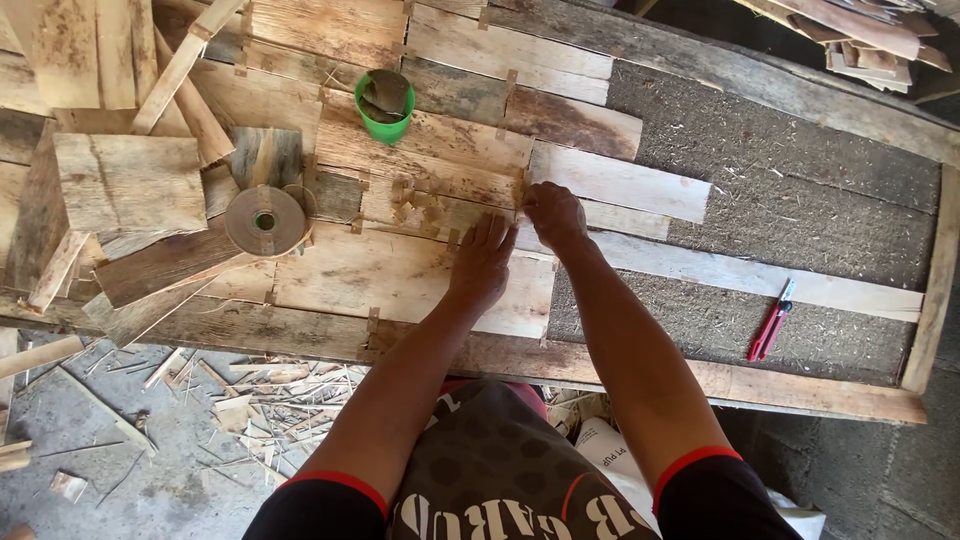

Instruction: Cutting and trimming thin wood veneer sheets using a utility knife on a workbench.

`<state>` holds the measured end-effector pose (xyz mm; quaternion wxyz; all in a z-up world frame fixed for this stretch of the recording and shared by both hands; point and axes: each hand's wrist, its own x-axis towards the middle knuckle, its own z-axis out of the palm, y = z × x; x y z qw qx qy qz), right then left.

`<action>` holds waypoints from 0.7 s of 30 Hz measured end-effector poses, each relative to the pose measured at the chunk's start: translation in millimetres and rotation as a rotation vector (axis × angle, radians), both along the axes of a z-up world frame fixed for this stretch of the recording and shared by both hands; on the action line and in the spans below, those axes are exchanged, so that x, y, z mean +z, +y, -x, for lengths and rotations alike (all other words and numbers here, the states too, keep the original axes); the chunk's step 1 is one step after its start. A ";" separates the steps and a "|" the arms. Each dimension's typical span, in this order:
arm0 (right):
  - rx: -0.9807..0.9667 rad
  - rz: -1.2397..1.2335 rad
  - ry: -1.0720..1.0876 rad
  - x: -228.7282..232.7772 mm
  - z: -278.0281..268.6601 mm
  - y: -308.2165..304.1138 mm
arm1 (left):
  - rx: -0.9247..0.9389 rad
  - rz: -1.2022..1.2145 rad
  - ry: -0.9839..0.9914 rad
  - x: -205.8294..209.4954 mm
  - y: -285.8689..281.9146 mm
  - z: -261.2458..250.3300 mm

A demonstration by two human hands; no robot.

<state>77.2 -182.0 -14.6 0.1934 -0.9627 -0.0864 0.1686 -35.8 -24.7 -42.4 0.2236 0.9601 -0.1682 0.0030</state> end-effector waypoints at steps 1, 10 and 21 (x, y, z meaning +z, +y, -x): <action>-0.002 0.001 0.000 -0.8 -0.3 -0.1 | -0.002 0.001 0.000 0.1 -1.0 -0.7; -0.022 0.001 0.016 -3.3 -1.7 2.8 | 0.003 -0.107 0.053 13.9 -8.8 -5.5; -0.105 0.078 0.044 3.5 3.2 10.3 | 0.061 -0.092 0.064 11.9 -16.5 -8.3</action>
